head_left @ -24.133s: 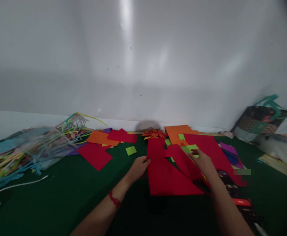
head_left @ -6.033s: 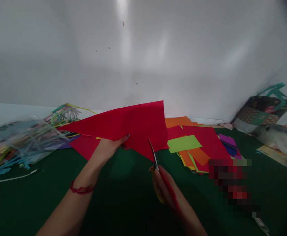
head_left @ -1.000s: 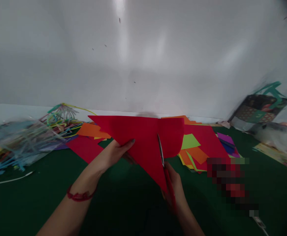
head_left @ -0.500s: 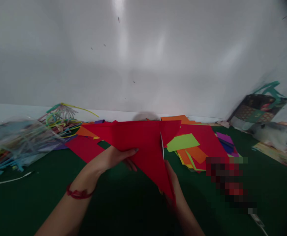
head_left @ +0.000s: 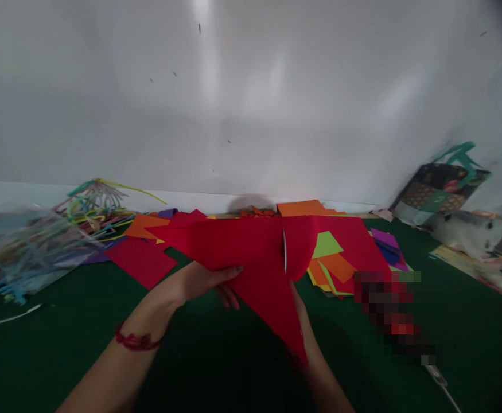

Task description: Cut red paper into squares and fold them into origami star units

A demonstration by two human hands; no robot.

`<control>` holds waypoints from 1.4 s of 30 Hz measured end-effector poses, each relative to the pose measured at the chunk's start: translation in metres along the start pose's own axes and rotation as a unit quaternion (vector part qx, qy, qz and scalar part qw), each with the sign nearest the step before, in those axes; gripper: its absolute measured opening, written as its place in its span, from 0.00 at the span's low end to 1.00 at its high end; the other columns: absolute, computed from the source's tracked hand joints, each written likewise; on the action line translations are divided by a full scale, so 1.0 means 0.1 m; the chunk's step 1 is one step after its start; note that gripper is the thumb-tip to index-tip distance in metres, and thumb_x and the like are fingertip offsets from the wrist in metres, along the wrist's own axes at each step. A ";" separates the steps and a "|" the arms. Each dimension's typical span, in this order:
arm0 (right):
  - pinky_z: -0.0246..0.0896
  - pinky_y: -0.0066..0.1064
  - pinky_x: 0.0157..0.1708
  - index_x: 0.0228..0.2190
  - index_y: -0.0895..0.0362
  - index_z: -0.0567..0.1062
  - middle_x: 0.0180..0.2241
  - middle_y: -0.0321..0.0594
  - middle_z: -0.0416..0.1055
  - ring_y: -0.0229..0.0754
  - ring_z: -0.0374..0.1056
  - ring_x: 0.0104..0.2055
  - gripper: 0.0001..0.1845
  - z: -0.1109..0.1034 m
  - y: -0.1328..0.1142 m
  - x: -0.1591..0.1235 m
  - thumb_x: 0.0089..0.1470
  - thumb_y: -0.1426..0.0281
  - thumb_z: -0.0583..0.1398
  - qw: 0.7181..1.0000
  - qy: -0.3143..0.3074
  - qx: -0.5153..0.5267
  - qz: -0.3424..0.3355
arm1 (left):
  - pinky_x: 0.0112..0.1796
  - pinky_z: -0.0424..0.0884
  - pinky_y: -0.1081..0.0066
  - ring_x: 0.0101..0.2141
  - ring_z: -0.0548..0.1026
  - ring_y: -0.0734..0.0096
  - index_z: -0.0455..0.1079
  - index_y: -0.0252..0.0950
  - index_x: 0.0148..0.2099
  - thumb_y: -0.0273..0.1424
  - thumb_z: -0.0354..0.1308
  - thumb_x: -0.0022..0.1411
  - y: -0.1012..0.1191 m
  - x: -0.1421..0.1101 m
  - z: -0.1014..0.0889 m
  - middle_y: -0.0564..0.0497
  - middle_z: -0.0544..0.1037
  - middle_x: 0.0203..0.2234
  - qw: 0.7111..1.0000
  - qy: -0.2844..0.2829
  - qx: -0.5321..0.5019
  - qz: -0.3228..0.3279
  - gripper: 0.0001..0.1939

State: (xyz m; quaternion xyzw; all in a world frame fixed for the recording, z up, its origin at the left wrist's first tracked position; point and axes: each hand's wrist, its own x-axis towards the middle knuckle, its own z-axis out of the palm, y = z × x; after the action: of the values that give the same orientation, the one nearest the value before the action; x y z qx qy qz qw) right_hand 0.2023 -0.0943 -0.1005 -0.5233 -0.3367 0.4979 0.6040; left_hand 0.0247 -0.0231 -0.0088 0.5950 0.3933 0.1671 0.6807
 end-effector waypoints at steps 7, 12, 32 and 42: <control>0.65 0.31 0.30 0.40 0.49 0.72 0.37 0.38 0.75 0.44 0.71 0.35 0.17 0.02 -0.15 -0.09 0.49 0.56 0.57 0.995 -0.027 0.073 0.057 | 0.27 0.68 0.69 0.21 0.75 0.66 0.73 0.28 0.27 0.42 0.57 0.53 0.01 0.00 -0.01 0.43 0.78 0.18 1.000 0.005 0.007 -0.001 0.19; 0.65 0.31 0.27 0.37 0.53 0.73 0.33 0.40 0.75 0.45 0.71 0.32 0.17 0.03 -0.17 -0.10 0.49 0.55 0.57 0.996 -0.002 0.066 0.058 | 0.25 0.68 0.70 0.20 0.75 0.66 0.73 0.28 0.28 0.43 0.57 0.53 -0.01 0.01 -0.02 0.43 0.78 0.18 1.000 -0.004 0.004 0.000 0.20; 0.61 0.27 0.26 0.40 0.53 0.71 0.37 0.40 0.74 0.43 0.70 0.33 0.15 -0.02 -0.24 -0.18 0.49 0.62 0.58 0.998 -0.036 -0.051 0.000 | 0.24 0.67 0.71 0.20 0.75 0.67 0.73 0.28 0.27 0.43 0.56 0.54 -0.02 0.02 -0.03 0.43 0.78 0.18 1.000 -0.008 0.013 -0.010 0.20; 0.65 0.29 0.31 0.42 0.56 0.67 0.40 0.46 0.73 0.48 0.70 0.39 0.20 -0.05 -0.32 -0.17 0.48 0.61 0.60 0.993 -0.056 -0.105 -0.011 | 0.31 0.70 0.69 0.28 0.76 0.64 0.74 0.32 0.31 0.42 0.59 0.51 -0.01 0.03 -0.08 0.46 0.79 0.26 0.995 0.024 0.093 0.040 0.16</control>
State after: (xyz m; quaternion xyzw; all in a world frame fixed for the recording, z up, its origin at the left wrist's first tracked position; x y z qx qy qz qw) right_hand 0.2099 -0.1103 -0.0684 -0.5517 -0.4258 0.4817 0.5314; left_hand 0.0205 -0.0162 -0.0110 0.6669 0.3990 0.1708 0.6057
